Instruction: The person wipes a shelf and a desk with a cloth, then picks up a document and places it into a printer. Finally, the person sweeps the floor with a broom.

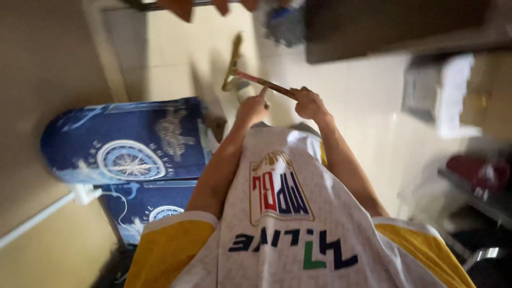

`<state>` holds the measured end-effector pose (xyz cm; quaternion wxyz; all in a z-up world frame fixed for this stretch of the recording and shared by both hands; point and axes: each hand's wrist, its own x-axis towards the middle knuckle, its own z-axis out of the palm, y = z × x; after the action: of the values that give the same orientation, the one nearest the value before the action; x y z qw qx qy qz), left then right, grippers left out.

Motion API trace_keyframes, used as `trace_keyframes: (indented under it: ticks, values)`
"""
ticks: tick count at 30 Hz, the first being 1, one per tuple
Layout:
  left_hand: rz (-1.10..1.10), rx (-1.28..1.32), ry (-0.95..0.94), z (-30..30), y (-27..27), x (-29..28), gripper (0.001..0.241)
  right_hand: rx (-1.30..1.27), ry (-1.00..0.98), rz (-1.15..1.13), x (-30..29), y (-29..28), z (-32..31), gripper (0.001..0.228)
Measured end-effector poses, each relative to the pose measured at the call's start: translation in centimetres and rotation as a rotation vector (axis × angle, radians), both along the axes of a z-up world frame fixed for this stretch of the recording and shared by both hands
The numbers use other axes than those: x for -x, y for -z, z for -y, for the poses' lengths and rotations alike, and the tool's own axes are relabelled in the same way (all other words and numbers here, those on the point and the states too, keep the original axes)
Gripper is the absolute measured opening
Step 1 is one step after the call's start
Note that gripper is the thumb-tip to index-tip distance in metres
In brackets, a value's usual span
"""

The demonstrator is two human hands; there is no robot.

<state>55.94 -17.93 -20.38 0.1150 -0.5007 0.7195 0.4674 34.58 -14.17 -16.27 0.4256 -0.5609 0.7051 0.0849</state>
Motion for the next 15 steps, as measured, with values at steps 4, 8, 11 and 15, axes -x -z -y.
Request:
trace_keyframes:
  ticks: [4,8,11,15]
  values:
    - [0.037,-0.062,0.193,-3.4,2.0,6.3,0.077,0.124,0.058,0.001,4.6,-5.2,-6.7,0.071]
    - [-0.107,0.139,0.296,-9.0,3.4,11.9,0.060,0.229,0.108,-0.027,9.3,-9.3,-14.5,0.069]
    - [-0.158,0.199,0.365,-12.8,1.3,17.0,0.045,0.272,0.153,-0.073,12.6,-12.3,-19.7,0.062]
    - [-0.238,0.358,0.574,-18.6,2.8,23.0,0.039,0.200,0.302,-0.132,15.8,-17.7,-25.1,0.034]
